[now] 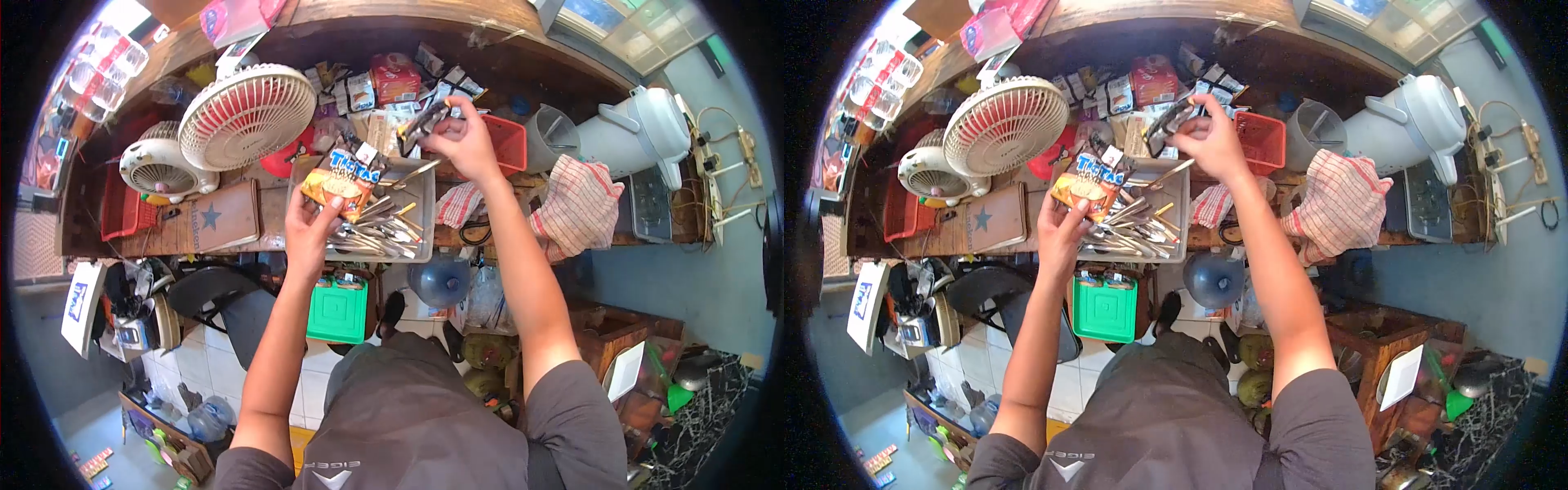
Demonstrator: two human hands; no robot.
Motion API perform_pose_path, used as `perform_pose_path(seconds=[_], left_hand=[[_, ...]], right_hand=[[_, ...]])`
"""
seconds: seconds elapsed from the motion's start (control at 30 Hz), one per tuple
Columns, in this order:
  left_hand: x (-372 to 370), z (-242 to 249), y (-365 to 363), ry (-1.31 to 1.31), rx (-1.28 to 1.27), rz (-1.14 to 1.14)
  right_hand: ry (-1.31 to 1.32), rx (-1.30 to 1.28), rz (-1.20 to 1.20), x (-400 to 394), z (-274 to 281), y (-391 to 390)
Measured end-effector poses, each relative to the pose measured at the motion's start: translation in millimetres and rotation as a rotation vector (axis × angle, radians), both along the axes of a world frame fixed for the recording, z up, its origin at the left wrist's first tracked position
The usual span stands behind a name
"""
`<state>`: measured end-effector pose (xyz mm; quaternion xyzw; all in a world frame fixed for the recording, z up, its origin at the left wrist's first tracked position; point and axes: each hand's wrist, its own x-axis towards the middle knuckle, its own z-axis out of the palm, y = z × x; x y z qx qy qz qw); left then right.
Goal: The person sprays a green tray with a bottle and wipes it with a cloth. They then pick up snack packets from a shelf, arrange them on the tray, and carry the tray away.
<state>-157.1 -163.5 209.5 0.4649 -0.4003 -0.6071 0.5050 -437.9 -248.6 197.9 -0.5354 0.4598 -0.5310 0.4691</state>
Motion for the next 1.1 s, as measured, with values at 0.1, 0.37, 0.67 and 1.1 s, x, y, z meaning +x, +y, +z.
perform_pose_path(seconds=[0.1, 0.37, 0.67, 1.1], left_hand=[[1.6, 7.7, 8.8, 0.048, 0.037, 0.005], [16.6, 9.2, 37.8, 0.262, 0.040, -0.062], [80.0, 11.7, 85.2, 0.341, 0.009, -0.191], [188.6, 39.8, 162.8, 0.318, -0.028, -0.265]], right_hand=[[-0.173, -0.060, 0.018, 7.0, 16.8, 36.2], [-0.394, -0.030, -0.162, 34.6, 4.2, 116.8], [-0.682, 0.081, -0.182, 105.9, 21.9, 209.1], [-0.858, 0.092, -0.094, 223.6, 52.0, 306.9]])
